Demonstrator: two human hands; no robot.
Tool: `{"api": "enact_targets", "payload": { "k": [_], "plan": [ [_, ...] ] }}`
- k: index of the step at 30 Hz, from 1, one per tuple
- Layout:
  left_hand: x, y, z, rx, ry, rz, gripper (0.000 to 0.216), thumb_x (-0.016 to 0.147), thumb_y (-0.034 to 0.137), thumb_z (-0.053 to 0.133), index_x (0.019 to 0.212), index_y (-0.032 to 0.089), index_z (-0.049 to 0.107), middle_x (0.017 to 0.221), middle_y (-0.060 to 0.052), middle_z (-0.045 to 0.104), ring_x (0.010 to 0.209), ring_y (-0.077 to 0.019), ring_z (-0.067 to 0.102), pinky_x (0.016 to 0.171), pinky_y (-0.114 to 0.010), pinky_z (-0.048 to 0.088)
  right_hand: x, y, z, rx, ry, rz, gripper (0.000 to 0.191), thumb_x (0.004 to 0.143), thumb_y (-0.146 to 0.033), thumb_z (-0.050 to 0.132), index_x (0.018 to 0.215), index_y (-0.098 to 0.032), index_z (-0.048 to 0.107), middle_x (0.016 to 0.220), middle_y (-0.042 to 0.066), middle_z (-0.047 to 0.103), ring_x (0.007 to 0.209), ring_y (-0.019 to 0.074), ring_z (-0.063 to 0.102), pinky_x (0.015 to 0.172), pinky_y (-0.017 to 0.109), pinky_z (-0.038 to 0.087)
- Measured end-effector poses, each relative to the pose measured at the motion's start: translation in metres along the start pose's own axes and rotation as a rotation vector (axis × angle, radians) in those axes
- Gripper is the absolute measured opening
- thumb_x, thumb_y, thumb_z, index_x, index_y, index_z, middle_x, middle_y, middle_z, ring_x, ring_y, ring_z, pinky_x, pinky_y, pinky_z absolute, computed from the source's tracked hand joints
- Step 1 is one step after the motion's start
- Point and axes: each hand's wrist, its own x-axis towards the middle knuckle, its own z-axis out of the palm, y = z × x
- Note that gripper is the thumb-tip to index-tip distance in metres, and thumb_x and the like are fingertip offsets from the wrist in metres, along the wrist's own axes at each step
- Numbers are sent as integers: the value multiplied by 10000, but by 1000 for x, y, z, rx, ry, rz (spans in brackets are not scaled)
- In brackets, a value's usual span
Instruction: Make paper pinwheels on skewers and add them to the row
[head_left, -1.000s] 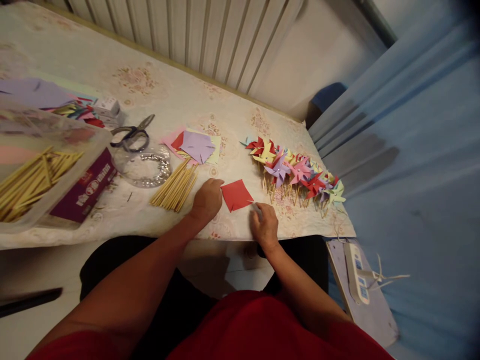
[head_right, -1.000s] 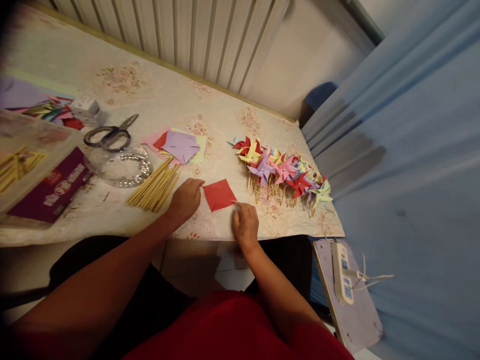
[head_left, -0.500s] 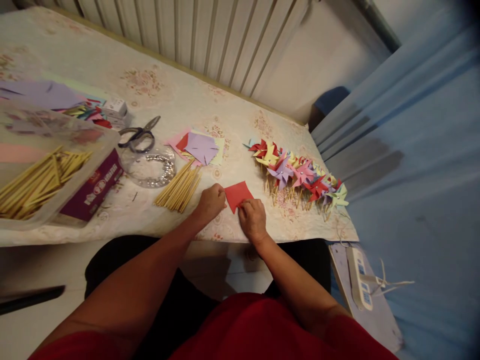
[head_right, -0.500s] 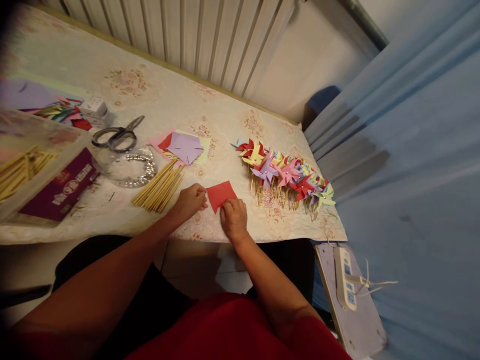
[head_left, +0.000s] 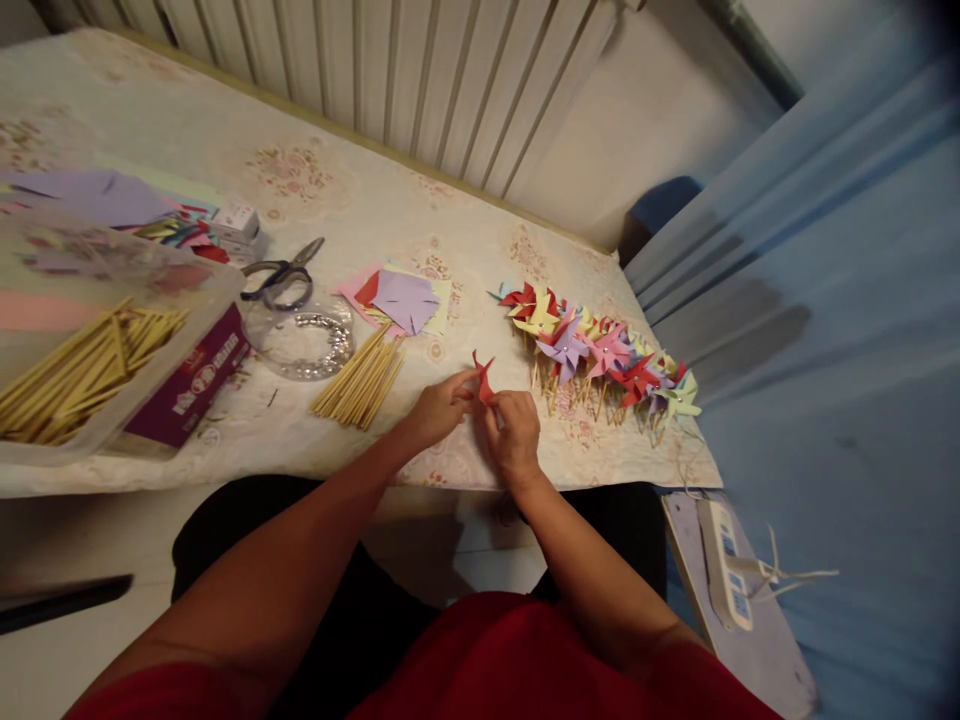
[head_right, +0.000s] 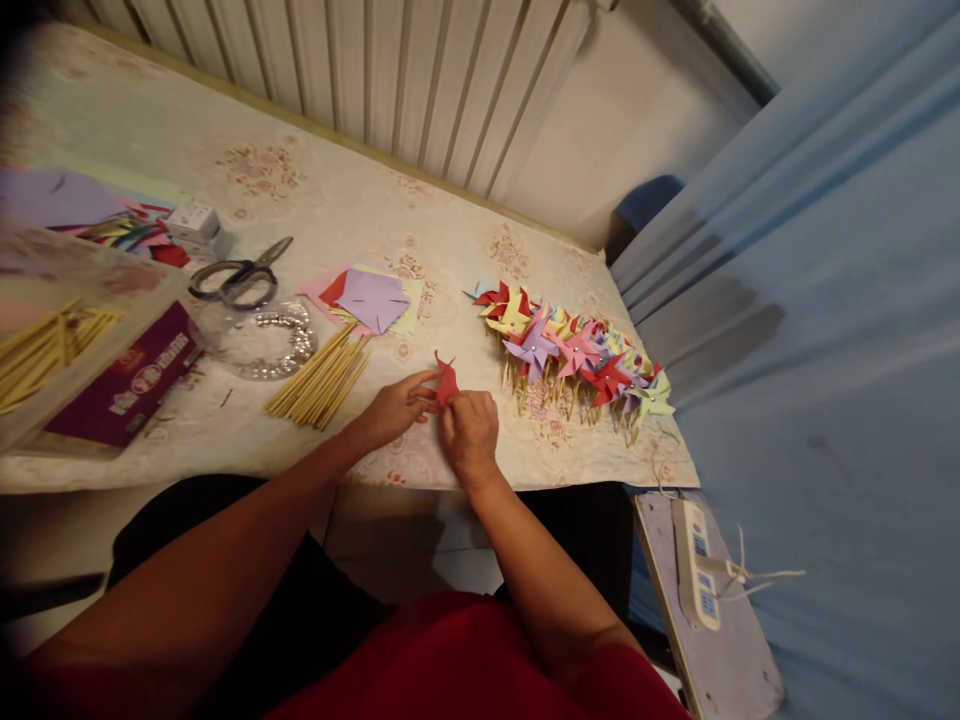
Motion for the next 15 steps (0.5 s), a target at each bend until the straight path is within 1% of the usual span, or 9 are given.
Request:
{"api": "enact_targets", "payload": {
  "k": [3, 6, 8, 10, 12, 13, 15],
  "plan": [
    [1, 2, 1, -87, 43, 1, 706, 755, 93, 529, 1450, 168, 429, 1112, -89, 697, 862, -150, 666, 681, -242, 545, -3, -2, 0, -32, -40, -15, 112, 932, -194, 536, 885, -202, 638, 884, 64, 659, 870, 211, 528, 809, 359, 423],
    [0, 5, 1, -234, 38, -104, 779, 764, 144, 587, 1496, 135, 317, 1154, -117, 673, 872, -166, 669, 706, -275, 563, -5, -1, 0, -50, -54, -14, 106, 928, -195, 546, 889, -207, 643, 894, 67, 664, 875, 216, 527, 810, 364, 419],
    [-2, 6, 2, -357, 25, -158, 788, 796, 213, 603, 1507, 140, 273, 1183, -130, 650, 898, -175, 673, 747, -303, 572, -6, -1, 1, -51, -67, -12, 108, 926, -193, 546, 893, -211, 647, 906, 68, 665, 884, 218, 527, 819, 369, 418],
    [-3, 6, 3, -423, 32, -168, 747, 832, 301, 601, 1493, 154, 285, 1181, -132, 630, 925, -180, 670, 759, -308, 571, -7, -3, 1, -43, -87, -5, 116, 927, -191, 539, 906, -213, 652, 918, 71, 665, 893, 220, 525, 827, 374, 417],
    [-4, 6, 4, -432, 53, -155, 701, 842, 354, 606, 1455, 157, 328, 1157, -129, 619, 921, -177, 660, 739, -293, 562, -6, -6, 1, -35, -107, -1, 123, 926, -191, 535, 913, -211, 656, 924, 74, 663, 897, 221, 521, 830, 380, 417],
    [-3, 6, 5, -421, 67, -148, 687, 830, 342, 625, 1431, 154, 350, 1134, -122, 619, 901, -169, 652, 722, -278, 553, -6, -8, 2, -34, -114, -1, 126, 926, -194, 535, 911, -210, 658, 926, 75, 663, 899, 221, 520, 831, 382, 417],
    [-2, 4, 7, -387, 93, -125, 665, 778, 250, 662, 1376, 146, 391, 1065, -94, 625, 844, -142, 629, 689, -242, 528, -5, -11, 2, -34, -122, -4, 128, 927, -203, 537, 899, -211, 661, 930, 73, 664, 902, 222, 526, 835, 384, 420]
  ]
}}
